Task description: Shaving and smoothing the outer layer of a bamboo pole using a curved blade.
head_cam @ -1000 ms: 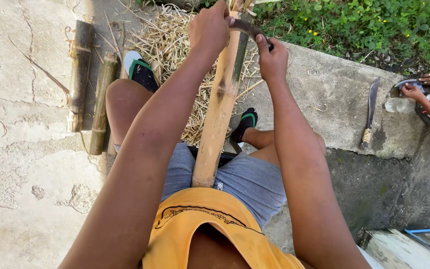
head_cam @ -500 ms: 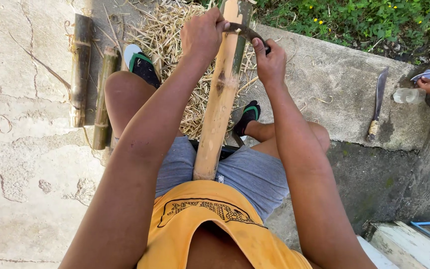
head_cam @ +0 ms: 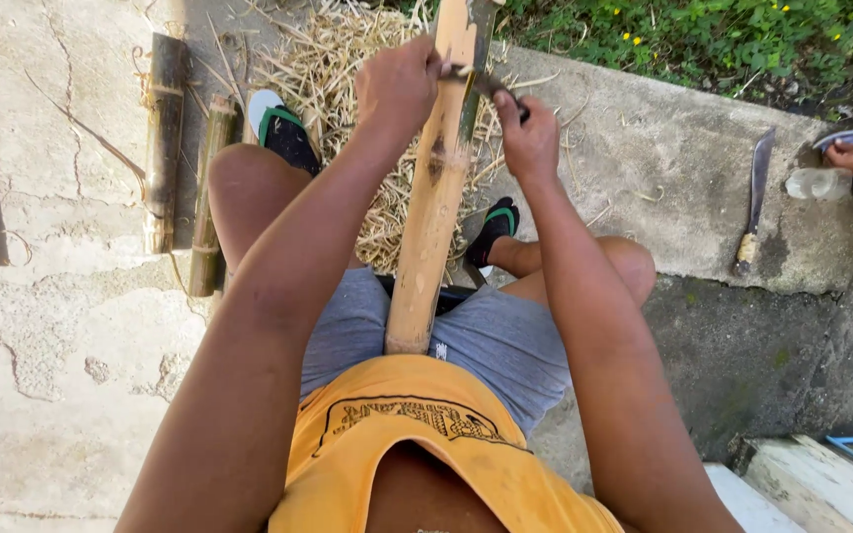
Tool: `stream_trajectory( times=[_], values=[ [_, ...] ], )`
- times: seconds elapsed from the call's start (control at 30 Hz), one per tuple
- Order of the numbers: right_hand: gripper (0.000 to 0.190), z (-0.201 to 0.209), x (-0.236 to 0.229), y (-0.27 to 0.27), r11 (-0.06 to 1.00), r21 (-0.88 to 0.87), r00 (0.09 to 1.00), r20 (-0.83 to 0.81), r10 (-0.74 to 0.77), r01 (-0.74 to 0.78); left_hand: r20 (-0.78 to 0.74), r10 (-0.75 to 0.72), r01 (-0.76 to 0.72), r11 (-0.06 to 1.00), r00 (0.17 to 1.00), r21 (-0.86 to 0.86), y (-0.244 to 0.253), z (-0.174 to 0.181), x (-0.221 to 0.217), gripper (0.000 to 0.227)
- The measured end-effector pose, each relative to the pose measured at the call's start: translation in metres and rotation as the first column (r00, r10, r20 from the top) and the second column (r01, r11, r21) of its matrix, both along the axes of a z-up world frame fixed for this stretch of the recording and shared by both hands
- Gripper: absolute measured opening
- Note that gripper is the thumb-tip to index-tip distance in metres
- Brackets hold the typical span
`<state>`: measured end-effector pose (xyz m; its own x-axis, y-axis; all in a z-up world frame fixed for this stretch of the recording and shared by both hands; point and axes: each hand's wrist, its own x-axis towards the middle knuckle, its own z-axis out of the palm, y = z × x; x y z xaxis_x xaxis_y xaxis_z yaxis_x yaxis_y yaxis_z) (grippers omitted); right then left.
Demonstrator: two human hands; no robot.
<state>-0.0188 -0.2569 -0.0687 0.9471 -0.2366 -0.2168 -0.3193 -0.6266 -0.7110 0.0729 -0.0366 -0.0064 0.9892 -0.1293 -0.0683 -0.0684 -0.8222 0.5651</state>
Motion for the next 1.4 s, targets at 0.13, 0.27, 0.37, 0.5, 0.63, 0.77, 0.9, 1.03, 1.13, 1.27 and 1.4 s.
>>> stream_trajectory(
  times=[0.13,0.27,0.37,0.5,0.63,0.77,0.9,1.03,1.13,1.27,1.4],
  values=[
    [0.070,0.007,-0.008,0.019,0.998,0.053,0.988,0.152,-0.036,0.028,0.043,-0.012,0.011,1.000,0.999,0.011,0.003,0.006,-0.017,0.022],
    [0.068,0.008,-0.067,0.032,0.998,0.060,0.985,0.169,-0.022,0.012,-0.096,-0.081,0.085,0.996,0.992,0.041,0.020,0.024,-0.070,0.024],
    [0.058,0.026,-0.119,0.036,0.992,0.129,0.999,0.045,-0.019,0.013,-0.106,-0.117,0.122,0.992,0.987,0.040,0.031,0.032,-0.122,0.023],
    [0.049,0.036,-0.133,0.031,0.936,0.353,0.986,-0.152,0.066,-0.008,-0.246,-0.131,0.153,0.986,0.960,0.074,0.047,0.048,-0.156,0.023],
    [0.058,0.015,-0.085,0.019,0.953,0.297,0.995,-0.062,0.075,-0.054,-0.199,-0.096,0.105,0.994,0.975,0.036,0.027,0.037,-0.108,0.023],
    [0.065,-0.004,-0.012,0.010,0.989,0.144,0.989,0.150,0.019,-0.041,-0.081,-0.049,0.053,0.997,0.996,0.055,0.001,0.017,-0.033,0.022],
    [0.066,-0.018,0.045,0.005,0.949,0.315,0.978,0.199,-0.066,0.000,0.096,-0.062,0.052,0.993,0.993,0.109,-0.018,-0.002,0.033,0.023],
    [0.066,-0.029,0.075,-0.003,0.911,0.411,0.979,0.173,-0.110,0.030,0.035,-0.049,0.042,0.983,0.998,0.177,-0.028,-0.003,0.061,0.017],
    [0.067,-0.028,0.079,-0.007,0.919,0.393,0.975,0.195,-0.109,0.024,0.102,-0.016,-0.002,0.985,0.995,0.174,-0.029,-0.010,0.063,0.021],
    [0.067,-0.013,0.073,-0.005,0.947,0.320,0.980,0.187,-0.067,0.004,0.119,-0.014,-0.003,0.989,0.993,0.147,-0.025,-0.007,0.055,0.021],
    [0.068,-0.017,0.067,-0.006,0.972,0.235,0.975,0.217,-0.041,-0.011,0.113,-0.038,0.018,0.986,0.993,0.168,-0.020,0.006,0.046,0.022]
  ],
)
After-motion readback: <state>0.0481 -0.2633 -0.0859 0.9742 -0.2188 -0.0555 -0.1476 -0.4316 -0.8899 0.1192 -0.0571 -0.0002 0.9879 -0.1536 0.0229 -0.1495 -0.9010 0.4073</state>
